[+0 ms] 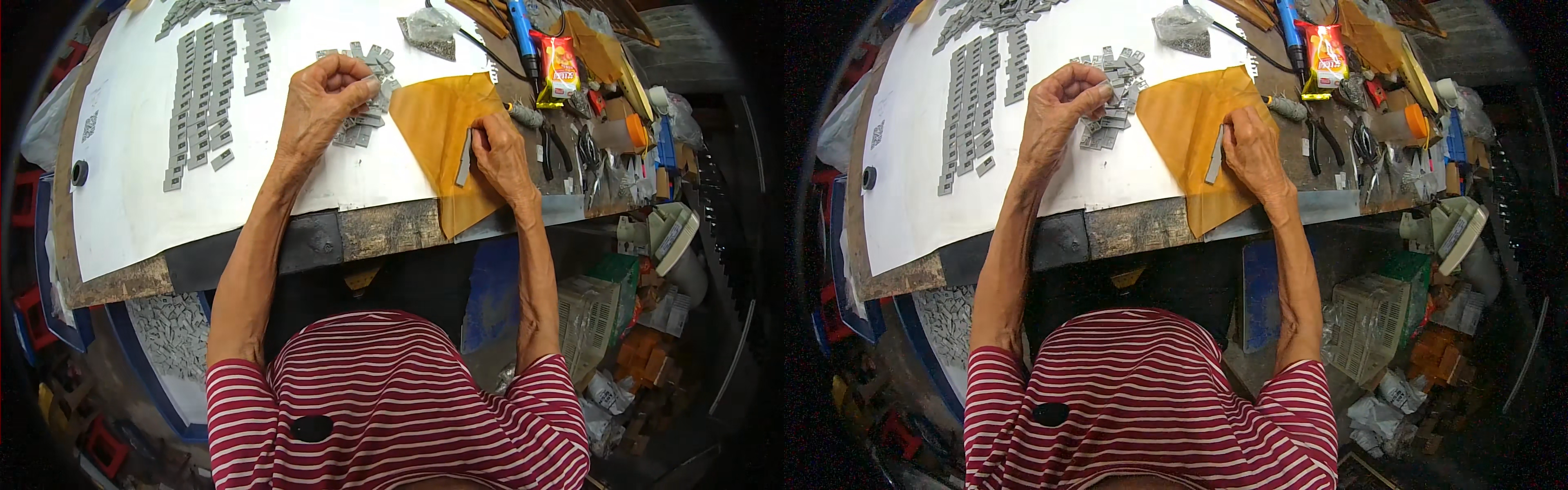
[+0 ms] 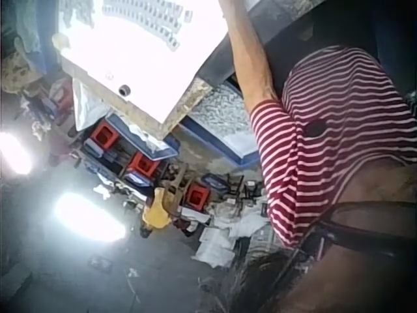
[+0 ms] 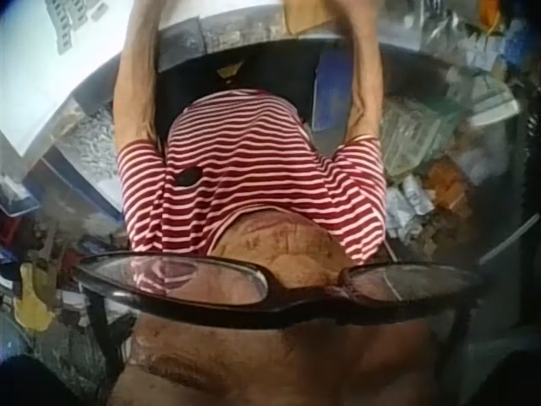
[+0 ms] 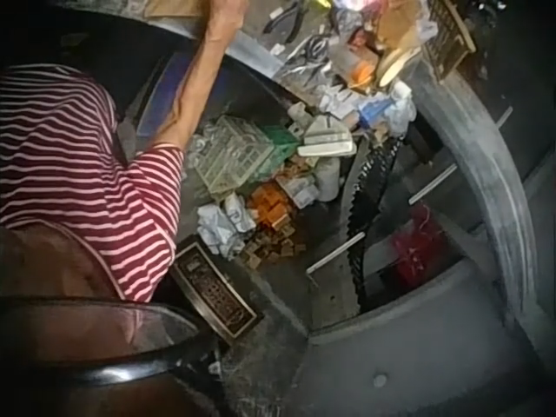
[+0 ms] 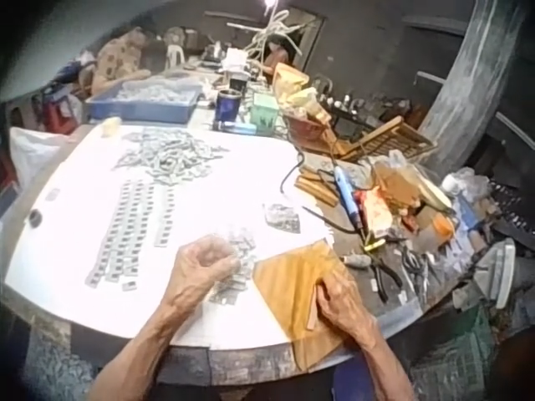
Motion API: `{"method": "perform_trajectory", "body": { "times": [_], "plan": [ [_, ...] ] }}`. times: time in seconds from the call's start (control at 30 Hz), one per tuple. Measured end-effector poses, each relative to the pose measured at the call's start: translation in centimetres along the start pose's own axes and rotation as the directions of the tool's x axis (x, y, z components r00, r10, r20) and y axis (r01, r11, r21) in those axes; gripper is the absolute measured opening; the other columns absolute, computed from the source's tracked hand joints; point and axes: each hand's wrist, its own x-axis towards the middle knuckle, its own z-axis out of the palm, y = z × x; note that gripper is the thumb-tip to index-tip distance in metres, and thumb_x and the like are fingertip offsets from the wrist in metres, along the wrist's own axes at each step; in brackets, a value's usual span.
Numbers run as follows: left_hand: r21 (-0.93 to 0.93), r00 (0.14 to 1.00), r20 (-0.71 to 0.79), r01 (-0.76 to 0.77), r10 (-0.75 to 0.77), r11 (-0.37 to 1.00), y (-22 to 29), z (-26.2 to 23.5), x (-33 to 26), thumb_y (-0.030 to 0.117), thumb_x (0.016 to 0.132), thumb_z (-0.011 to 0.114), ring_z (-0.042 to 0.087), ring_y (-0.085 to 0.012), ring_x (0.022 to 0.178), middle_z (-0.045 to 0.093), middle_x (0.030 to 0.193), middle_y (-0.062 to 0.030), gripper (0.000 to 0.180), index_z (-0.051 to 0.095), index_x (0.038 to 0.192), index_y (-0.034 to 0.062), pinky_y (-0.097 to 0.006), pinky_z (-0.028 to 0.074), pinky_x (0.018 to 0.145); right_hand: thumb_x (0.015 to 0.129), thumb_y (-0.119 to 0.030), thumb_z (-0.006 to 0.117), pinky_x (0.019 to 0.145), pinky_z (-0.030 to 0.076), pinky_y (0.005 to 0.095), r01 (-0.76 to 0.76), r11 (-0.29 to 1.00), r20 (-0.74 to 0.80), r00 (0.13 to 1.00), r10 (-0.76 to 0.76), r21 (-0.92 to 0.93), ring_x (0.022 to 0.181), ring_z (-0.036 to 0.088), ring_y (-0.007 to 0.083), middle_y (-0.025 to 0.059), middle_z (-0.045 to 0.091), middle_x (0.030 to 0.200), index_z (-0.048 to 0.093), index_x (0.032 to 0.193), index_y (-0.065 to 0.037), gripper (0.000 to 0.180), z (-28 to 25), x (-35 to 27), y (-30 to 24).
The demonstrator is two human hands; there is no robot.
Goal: Assembling small rectangular grey hardware components onto a sheet at a manufacturing workbench.
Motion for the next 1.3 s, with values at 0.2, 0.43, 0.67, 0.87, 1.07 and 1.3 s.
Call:
{"method": "perform_trajectory", "body": {
  "times": [0.2, 0.43, 0.67, 0.87, 1.07, 1.3],
  "plan": [
    [-0.066, 0.997, 0.047, 0.070, -0.067, 0.995, 0.14, 0.52, -0.46, 0.010, 0.078, 0.064, 0.054, -0.0073, 0.060, 0.061, 0.068, -0.0033, 0.017, 0.060, 0.092, 0.0009, -0.020, 0.046, 0.058, 0.076, -0.001, 0.051, 0.061, 0.042, 0.0413, 0.011, 0.997, -0.004, 1.000, -0.011, 0.070, 0.071, 0.052, 0.0357, 0.0177, 0.052, 0.075, 0.048, 0.078, 0.002, 0.005, -0.03, -0.01, 0.14],
    [-0.067, 0.987, 0.093, 0.134, -0.128, 0.989, 0.14, 0.89, -0.58, 0.009, 0.078, 0.063, 0.056, -0.0074, 0.060, 0.061, 0.070, -0.0040, 0.019, 0.061, 0.095, -0.0003, -0.020, 0.049, 0.059, 0.076, -0.003, 0.051, 0.062, 0.043, 0.0408, -0.096, 0.990, 0.004, 0.995, 0.096, 0.103, 0.070, 0.054, 0.0363, 0.0186, 0.054, 0.074, 0.049, 0.077, 0.003, 0.005, 0.01, -0.19, 0.11],
    [-0.076, 0.988, 0.122, 0.101, -0.091, 0.992, 0.00, 0.56, -0.48, 0.007, 0.078, 0.062, 0.055, -0.0077, 0.059, 0.061, 0.069, -0.0037, 0.017, 0.060, 0.093, -0.0003, -0.020, 0.048, 0.057, 0.075, -0.001, 0.052, 0.062, 0.043, 0.0401, -0.068, 0.991, 0.005, 0.998, 0.068, 0.117, 0.071, 0.054, 0.0354, 0.0180, 0.054, 0.075, 0.050, 0.078, 0.002, 0.005, 0.07, -0.17, 0.14],
    [-0.069, 0.990, 0.105, 0.104, -0.097, 0.992, 0.18, 0.60, -0.54, 0.007, 0.077, 0.062, 0.055, -0.0079, 0.059, 0.060, 0.068, -0.0037, 0.016, 0.061, 0.092, -0.0002, -0.020, 0.048, 0.057, 0.075, 0.000, 0.052, 0.062, 0.043, 0.0397, -0.008, 0.997, -0.008, 1.000, 0.009, 0.075, 0.071, 0.054, 0.0351, 0.0171, 0.054, 0.077, 0.051, 0.079, 0.002, 0.005, -0.08, -0.05, 0.07],
    [-0.032, 0.993, 0.093, 0.078, -0.074, 0.996, 0.21, 0.59, -0.65, 0.009, 0.077, 0.063, 0.056, -0.0080, 0.059, 0.061, 0.068, -0.0033, 0.017, 0.061, 0.092, 0.0012, -0.021, 0.048, 0.057, 0.075, 0.000, 0.051, 0.063, 0.043, 0.0390, -0.014, 0.993, 0.034, 0.999, 0.010, 0.114, 0.073, 0.055, 0.0348, 0.0168, 0.054, 0.077, 0.051, 0.080, 0.002, 0.006, -0.36, 0.13, 0.09],
    [-0.041, 0.993, 0.100, 0.074, -0.070, 0.996, 0.05, 0.44, -0.56, 0.010, 0.076, 0.064, 0.056, -0.0082, 0.060, 0.061, 0.068, -0.0029, 0.017, 0.061, 0.092, 0.0018, -0.021, 0.048, 0.058, 0.075, -0.001, 0.051, 0.065, 0.043, 0.0371, -0.062, 0.985, 0.057, 0.997, 0.054, 0.160, 0.074, 0.055, 0.0329, 0.0165, 0.054, 0.077, 0.052, 0.081, 0.003, 0.007, -0.55, 0.21, 0.23]
  ]
}}
